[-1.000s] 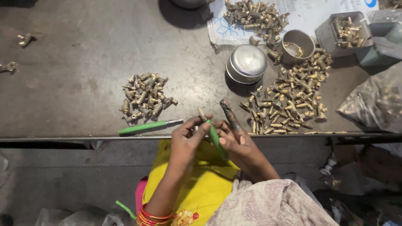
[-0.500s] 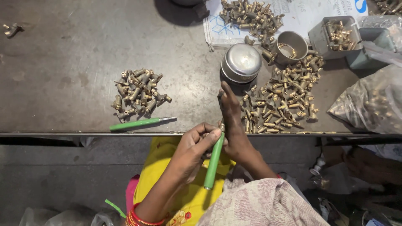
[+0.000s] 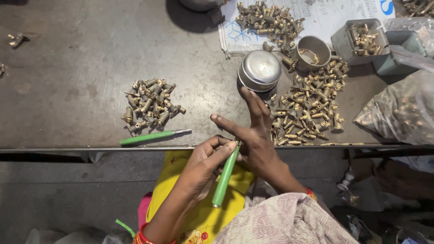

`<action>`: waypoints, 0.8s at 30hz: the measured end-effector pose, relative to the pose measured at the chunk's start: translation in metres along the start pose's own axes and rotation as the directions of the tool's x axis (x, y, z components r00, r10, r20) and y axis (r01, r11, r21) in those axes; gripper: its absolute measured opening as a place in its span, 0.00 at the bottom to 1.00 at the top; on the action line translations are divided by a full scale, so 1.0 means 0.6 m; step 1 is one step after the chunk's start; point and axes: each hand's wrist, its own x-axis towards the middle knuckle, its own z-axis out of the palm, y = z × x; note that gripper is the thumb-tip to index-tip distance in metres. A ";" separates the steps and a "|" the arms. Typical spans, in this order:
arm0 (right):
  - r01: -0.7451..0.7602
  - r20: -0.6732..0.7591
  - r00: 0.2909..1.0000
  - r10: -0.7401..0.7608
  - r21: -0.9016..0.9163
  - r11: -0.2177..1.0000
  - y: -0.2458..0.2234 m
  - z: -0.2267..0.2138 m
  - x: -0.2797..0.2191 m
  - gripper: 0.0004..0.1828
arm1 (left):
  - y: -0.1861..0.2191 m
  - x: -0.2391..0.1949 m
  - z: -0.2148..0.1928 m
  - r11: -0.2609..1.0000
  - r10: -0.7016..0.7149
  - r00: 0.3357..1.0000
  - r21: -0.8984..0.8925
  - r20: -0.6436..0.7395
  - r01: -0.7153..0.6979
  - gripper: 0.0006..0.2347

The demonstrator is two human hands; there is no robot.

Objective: Assembling and inspecting small brass metal components using hand tools.

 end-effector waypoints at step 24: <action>-0.592 0.478 0.760 0.440 0.788 0.167 -0.011 0.035 -0.084 0.49 | 0.010 0.092 -0.093 0.818 0.499 0.812 -0.143 -0.303 -0.556 0.14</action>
